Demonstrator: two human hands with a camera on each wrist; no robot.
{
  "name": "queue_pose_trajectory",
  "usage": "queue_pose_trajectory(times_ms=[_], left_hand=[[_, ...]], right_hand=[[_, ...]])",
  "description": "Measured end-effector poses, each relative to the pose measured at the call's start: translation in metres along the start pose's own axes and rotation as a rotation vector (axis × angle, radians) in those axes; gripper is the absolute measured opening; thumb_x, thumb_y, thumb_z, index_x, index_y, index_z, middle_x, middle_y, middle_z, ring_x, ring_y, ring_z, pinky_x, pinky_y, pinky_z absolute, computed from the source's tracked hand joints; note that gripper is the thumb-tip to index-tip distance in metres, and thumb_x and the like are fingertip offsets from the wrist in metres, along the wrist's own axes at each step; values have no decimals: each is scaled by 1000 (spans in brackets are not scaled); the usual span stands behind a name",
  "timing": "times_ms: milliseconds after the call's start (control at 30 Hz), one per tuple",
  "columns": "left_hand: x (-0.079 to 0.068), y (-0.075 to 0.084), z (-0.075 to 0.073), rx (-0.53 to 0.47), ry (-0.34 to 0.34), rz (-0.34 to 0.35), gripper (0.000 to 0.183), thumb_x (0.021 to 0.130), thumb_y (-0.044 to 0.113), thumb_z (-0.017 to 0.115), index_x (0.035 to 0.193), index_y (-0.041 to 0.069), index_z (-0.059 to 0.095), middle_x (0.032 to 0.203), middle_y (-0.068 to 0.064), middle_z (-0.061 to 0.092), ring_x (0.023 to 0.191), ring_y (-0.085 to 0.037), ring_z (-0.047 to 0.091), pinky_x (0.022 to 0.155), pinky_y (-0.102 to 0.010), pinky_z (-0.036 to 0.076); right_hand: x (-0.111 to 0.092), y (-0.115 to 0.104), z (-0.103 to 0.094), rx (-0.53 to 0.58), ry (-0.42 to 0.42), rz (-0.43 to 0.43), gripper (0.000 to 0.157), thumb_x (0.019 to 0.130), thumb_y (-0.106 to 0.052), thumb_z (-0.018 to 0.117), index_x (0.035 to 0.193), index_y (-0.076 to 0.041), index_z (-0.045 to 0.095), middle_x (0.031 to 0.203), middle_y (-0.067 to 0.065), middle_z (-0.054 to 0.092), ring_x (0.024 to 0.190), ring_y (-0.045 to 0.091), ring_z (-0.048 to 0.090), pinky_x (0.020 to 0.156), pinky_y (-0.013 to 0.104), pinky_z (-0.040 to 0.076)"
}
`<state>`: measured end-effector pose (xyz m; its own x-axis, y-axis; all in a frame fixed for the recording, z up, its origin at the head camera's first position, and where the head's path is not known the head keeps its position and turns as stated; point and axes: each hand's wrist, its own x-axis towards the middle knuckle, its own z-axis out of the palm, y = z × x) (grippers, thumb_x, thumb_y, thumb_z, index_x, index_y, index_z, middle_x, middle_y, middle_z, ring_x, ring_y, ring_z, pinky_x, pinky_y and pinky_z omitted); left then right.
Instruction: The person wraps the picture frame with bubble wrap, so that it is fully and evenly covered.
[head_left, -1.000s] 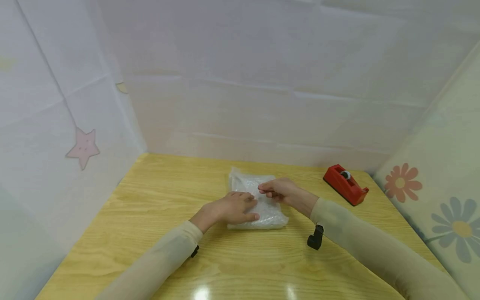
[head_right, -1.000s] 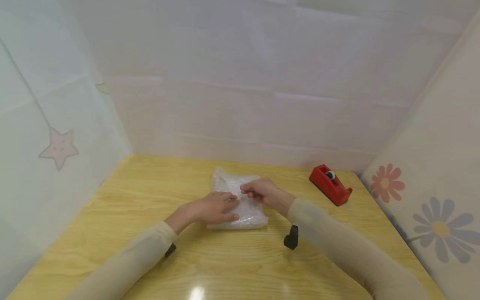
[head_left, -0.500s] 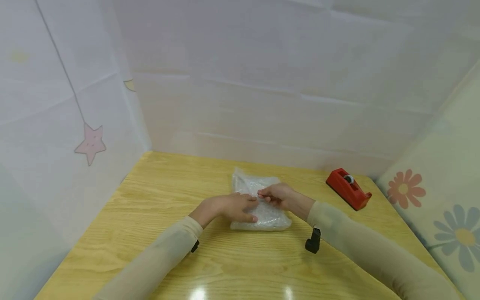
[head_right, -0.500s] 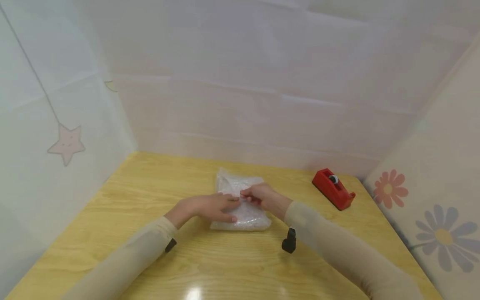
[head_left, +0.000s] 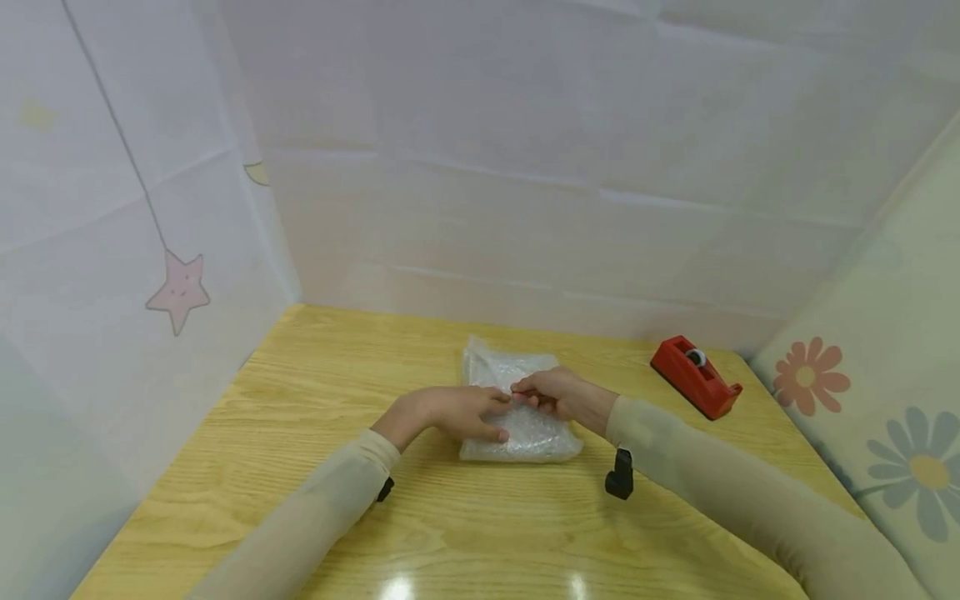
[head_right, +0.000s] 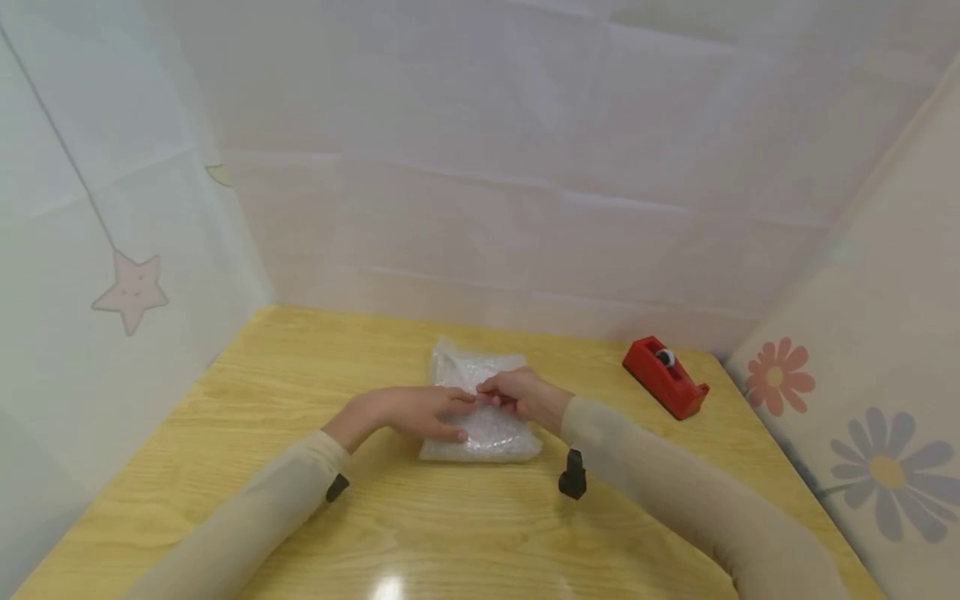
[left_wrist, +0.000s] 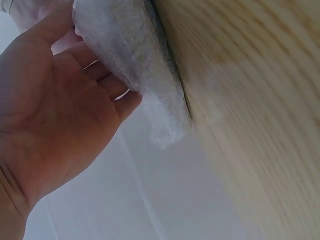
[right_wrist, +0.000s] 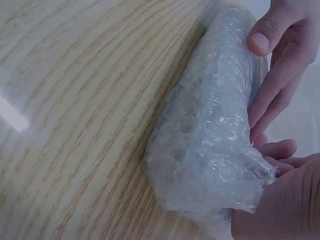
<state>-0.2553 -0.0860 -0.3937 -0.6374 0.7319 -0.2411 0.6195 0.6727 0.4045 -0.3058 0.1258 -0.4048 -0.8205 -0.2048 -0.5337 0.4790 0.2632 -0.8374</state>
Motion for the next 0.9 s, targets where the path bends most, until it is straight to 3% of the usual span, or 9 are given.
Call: queue_pose_trajectory(times_ms=[233,500,767,900], left_hand=[[0,-3,-3,-5,-32,2,74,105,52,51,160,6,32,166,-9,24,152,-28,19,120,-43,18],[-2,5,-3,161,-51,-45,72,106,55,44,161,10,30,166,-6,25,153,-30,15,121,-49,11],[-4,13,-4,243,-77,-82,69,107,55,40,162,13,29,167,-4,21,154,-28,11,120,-52,10],[-1,9,1,267,-64,-85,69,106,58,39,162,17,32,168,-3,20,153,-27,12,119,-55,13]], right_hand=[[3,1,0,-7,17,9,23,97,-14,71,115,0,75,71,3,72,46,3,47,41,19,27],[5,2,3,-40,55,22,18,97,-15,70,103,-1,78,65,1,70,42,3,47,40,18,27],[8,3,7,-76,69,-14,17,96,-14,69,102,0,78,65,1,69,44,3,49,42,18,28],[8,0,6,-125,71,13,18,97,-16,68,101,-3,79,64,0,68,44,3,47,42,18,27]])
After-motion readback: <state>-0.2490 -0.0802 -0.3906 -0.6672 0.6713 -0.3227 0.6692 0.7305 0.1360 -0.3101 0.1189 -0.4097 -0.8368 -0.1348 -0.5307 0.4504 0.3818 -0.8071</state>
